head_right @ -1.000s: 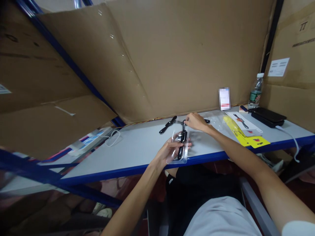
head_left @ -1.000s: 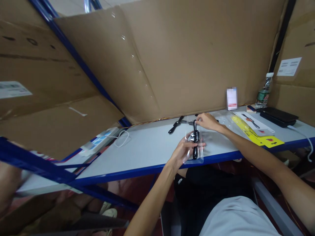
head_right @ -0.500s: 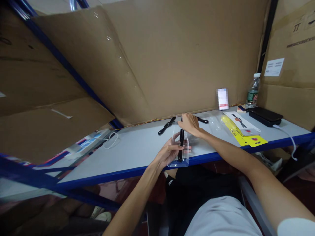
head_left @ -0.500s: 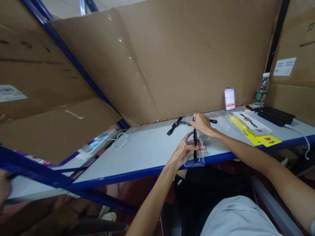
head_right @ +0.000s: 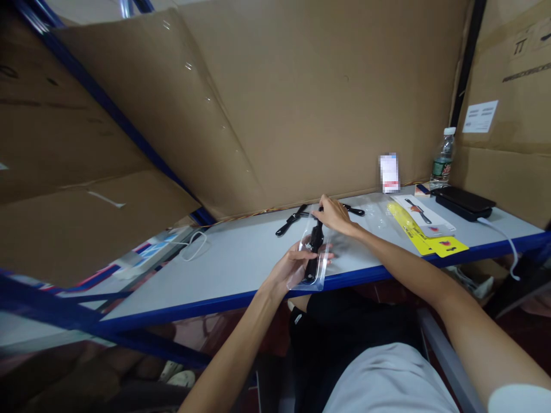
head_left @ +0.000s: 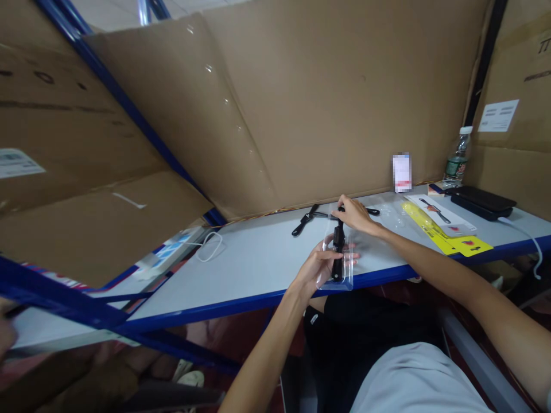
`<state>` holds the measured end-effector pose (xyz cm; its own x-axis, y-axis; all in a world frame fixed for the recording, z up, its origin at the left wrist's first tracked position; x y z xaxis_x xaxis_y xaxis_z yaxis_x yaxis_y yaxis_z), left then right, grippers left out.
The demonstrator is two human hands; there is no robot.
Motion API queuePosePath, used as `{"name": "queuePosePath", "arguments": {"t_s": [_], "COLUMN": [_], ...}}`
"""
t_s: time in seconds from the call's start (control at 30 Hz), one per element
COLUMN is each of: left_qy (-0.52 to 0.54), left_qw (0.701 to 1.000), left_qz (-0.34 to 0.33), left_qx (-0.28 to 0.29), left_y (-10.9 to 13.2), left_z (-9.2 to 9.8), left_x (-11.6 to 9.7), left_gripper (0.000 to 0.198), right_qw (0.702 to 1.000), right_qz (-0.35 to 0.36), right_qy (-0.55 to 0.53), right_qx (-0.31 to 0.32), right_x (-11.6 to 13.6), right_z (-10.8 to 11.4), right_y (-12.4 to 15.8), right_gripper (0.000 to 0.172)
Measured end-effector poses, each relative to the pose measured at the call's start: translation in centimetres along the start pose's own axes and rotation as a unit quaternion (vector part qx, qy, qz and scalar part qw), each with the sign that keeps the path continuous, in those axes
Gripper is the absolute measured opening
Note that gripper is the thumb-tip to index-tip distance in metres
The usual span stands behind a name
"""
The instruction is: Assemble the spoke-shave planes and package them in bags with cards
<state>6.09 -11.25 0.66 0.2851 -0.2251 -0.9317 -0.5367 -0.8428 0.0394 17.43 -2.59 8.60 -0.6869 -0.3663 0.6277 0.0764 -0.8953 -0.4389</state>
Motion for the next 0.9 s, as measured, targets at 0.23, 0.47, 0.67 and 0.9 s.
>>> {"name": "queuePosePath", "arguments": {"t_s": [0.23,0.47,0.67,0.9], "left_qy": [-0.024,-0.016,-0.025,-0.027], "left_qw": [1.000,1.000,0.999,0.999], "left_qz": [-0.011,-0.011,-0.008,-0.022], "left_qx": [0.010,0.000,0.019,0.018], "left_y": [0.1,0.0,0.1,0.3], "left_z": [-0.5,-0.2,-0.5,-1.3], "left_x": [-0.2,0.0,0.0,-0.6], "left_gripper": [0.057,0.057,0.060,0.038], "right_qw": [1.000,0.999,0.933,0.869], "right_qz": [-0.005,-0.018,-0.127,-0.136], "right_qy": [-0.030,-0.038,-0.294,-0.426], "right_qx": [0.007,0.034,0.161,0.214], "right_x": [-1.3,-1.2,-3.0,-2.4], "right_z": [0.1,0.4,-0.9,0.7], "right_y": [-0.8,-0.7,-1.1,-1.1], "right_gripper": [0.014,0.012,0.015,0.013]}}
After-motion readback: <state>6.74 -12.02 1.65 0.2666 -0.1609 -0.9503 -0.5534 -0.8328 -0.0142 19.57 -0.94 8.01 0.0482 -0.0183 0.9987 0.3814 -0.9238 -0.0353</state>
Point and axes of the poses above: each hand's wrist, its own y-axis away from the middle knuckle, its own z-axis out of the back of the hand, x = y × z, the point moved 8 cm from there along -y, towards the middle knuckle, and after that the axes turned 10 degrees about -y, right-handed, at the moved point
